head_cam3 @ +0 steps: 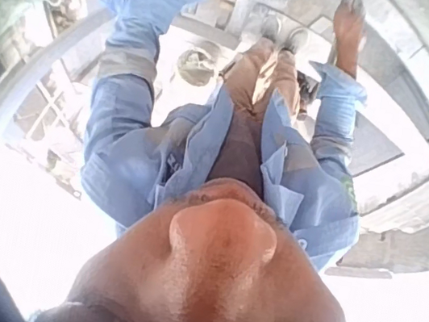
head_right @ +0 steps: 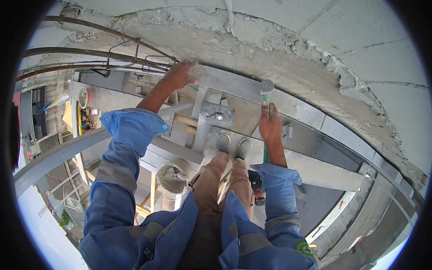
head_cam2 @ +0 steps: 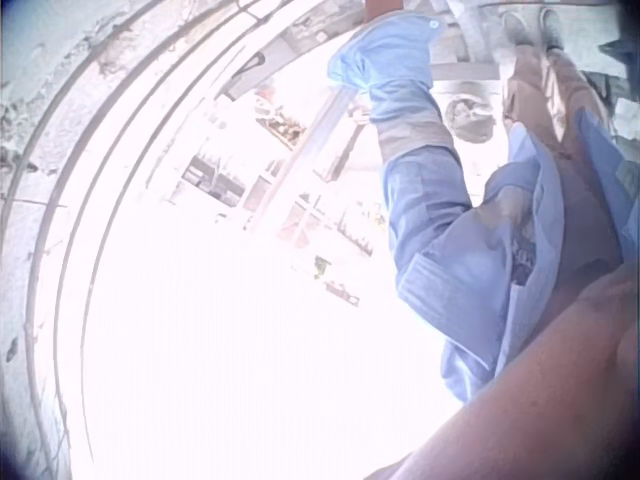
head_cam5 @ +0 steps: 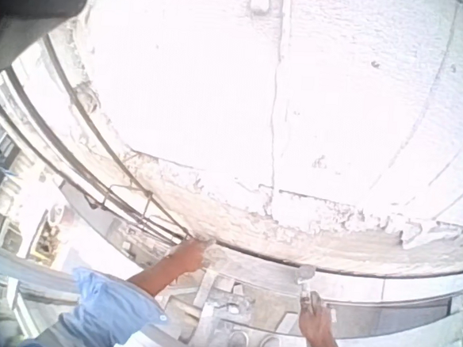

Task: The person builds a wall by applying mortar from a bucket onto lightweight concrete blocks with a trowel, then laying the blocks and tapping them into place with a rubber mallet.

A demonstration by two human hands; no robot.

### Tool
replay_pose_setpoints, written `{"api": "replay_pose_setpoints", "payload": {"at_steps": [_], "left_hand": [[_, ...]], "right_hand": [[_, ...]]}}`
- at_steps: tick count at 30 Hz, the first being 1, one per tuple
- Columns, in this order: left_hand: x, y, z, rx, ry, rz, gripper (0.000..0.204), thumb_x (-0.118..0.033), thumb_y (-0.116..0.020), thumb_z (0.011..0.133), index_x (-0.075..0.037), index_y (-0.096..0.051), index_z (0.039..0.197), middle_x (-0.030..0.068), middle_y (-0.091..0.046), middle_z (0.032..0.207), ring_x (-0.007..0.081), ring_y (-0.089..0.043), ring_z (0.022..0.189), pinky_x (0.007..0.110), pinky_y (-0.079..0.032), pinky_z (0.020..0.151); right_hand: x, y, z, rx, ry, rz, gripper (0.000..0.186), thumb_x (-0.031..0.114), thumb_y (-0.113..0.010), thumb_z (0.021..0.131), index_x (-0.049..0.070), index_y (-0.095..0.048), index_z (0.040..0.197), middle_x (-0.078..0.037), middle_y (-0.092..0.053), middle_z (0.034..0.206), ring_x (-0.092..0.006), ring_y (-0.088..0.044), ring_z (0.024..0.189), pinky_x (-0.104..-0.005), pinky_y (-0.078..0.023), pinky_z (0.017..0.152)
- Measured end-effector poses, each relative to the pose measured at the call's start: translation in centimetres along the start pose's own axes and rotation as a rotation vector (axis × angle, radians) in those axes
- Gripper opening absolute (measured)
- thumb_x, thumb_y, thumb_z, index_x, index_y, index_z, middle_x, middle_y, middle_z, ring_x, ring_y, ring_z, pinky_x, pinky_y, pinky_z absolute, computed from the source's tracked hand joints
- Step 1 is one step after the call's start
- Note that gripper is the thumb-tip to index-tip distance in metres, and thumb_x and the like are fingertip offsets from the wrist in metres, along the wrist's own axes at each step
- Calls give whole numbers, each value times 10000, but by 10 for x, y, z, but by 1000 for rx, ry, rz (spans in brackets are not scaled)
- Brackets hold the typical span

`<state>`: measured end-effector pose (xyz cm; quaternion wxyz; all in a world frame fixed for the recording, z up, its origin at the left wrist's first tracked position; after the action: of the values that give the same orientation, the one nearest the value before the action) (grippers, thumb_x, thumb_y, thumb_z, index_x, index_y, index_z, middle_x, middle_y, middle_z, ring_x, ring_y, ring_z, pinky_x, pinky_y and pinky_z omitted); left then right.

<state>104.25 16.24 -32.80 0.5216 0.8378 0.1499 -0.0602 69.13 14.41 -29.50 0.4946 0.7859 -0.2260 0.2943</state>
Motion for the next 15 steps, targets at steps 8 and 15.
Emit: {"api": "replay_pose_setpoints", "payload": {"at_steps": [8,15], "left_hand": [[-2,-4,-3,-58,-38,-71,830,-301,-793,749,-20,-394,1420,250,-579,1229,396,-539,1169,434,-419,1010],[-4,-1,-9,-75,-1,-61,837,-266,-798,740,-25,-384,1427,240,-593,1204,387,-552,1151,438,-430,992]], "right_hand": [[86,-43,4,124,234,293,433,406,-376,1019,1,-528,1048,-281,-590,798,-492,-580,778,-519,-436,682],[83,-88,23,263,176,59,442,388,-385,1019,-23,-542,1059,-301,-608,815,-513,-586,831,-523,-446,709]]}}
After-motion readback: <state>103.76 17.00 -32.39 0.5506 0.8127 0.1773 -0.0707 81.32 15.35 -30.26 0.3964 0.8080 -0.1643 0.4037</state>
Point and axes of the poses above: each hand's wrist, its own z-axis towards the middle knuckle, its own y-axis out of the back of the hand, x = y × z, the point moved 4 cm from there along z, towards the middle knuckle
